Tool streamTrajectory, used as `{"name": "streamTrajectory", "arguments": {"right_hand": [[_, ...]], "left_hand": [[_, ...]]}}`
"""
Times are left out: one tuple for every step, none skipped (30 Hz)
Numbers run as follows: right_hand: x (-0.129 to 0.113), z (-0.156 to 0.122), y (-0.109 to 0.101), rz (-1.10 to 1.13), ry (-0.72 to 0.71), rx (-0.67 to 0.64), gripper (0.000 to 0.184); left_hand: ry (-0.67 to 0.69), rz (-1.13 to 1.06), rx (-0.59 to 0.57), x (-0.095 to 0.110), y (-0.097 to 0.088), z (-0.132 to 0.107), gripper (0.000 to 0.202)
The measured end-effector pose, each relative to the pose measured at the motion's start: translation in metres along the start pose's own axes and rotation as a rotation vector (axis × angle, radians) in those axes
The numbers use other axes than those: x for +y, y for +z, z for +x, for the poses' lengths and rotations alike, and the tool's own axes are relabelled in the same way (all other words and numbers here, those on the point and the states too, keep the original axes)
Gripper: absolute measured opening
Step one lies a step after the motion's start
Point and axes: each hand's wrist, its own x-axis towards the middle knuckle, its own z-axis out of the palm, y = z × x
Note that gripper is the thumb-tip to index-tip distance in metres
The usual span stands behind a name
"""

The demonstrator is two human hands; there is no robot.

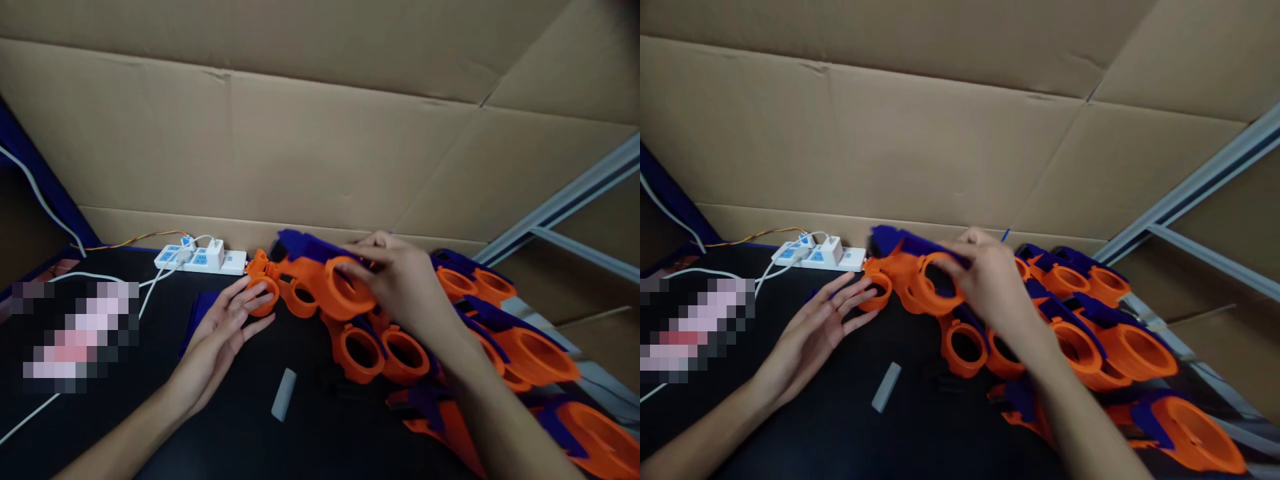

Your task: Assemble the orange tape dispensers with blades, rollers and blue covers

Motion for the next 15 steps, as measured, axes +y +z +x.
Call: {"name": "streamTrajectory", "arguments": {"right_hand": [[0.019, 0.011, 0.000, -0.038, 0.015, -0.027, 0.023], [0.037, 0.020, 0.003, -0.077, 0.027, -0.074, 0.023], [0.053, 0.027, 0.008, -0.116, 0.035, -0.128, 0.022], [0.067, 0.033, 0.015, -0.164, 0.029, -0.182, 0.023], [0.079, 0.036, 0.023, -0.206, 0.014, -0.238, 0.023], [0.088, 0.037, 0.031, -0.226, 0.004, -0.270, 0.023], [0.095, 0.038, 0.039, -0.245, -0.004, -0.294, 0.023], [0.099, 0.037, 0.047, -0.257, -0.010, -0.308, 0.024], [0.102, 0.035, 0.054, -0.266, -0.010, -0.315, 0.024], [0.104, 0.034, 0.060, -0.277, -0.010, -0.323, 0.024], [0.105, 0.033, 0.065, -0.288, -0.009, -0.331, 0.025], [0.106, 0.031, 0.070, -0.296, -0.007, -0.339, 0.025], [0.106, 0.030, 0.074, -0.304, -0.006, -0.349, 0.026], [0.106, 0.029, 0.077, -0.310, -0.004, -0.359, 0.027], [0.105, 0.029, 0.081, -0.315, -0.002, -0.369, 0.027]], "left_hand": [[-0.028, 0.008, -0.003, 0.000, -0.001, 0.002, 0.039], [-0.056, 0.018, -0.007, 0.001, -0.002, 0.003, 0.037], [-0.082, 0.029, -0.013, 0.001, -0.003, 0.004, 0.035], [-0.104, 0.042, -0.020, 0.001, -0.004, 0.005, 0.034], [-0.124, 0.059, -0.027, 0.002, -0.005, 0.005, 0.033], [-0.140, 0.079, -0.034, 0.002, -0.006, 0.005, 0.031], [-0.155, 0.101, -0.041, 0.002, -0.006, 0.004, 0.030], [-0.168, 0.124, -0.047, 0.002, -0.006, 0.004, 0.029], [-0.179, 0.145, -0.049, 0.002, -0.006, 0.003, 0.029], [-0.190, 0.161, -0.050, 0.003, -0.006, 0.003, 0.028], [-0.204, 0.174, -0.050, 0.002, -0.006, 0.004, 0.027], [-0.220, 0.185, -0.050, 0.002, -0.005, 0.004, 0.026], [-0.236, 0.196, -0.051, 0.002, -0.005, 0.004, 0.025], [-0.251, 0.206, -0.051, 0.001, -0.006, 0.005, 0.024], [-0.266, 0.217, -0.053, 0.000, -0.006, 0.005, 0.024]]}}
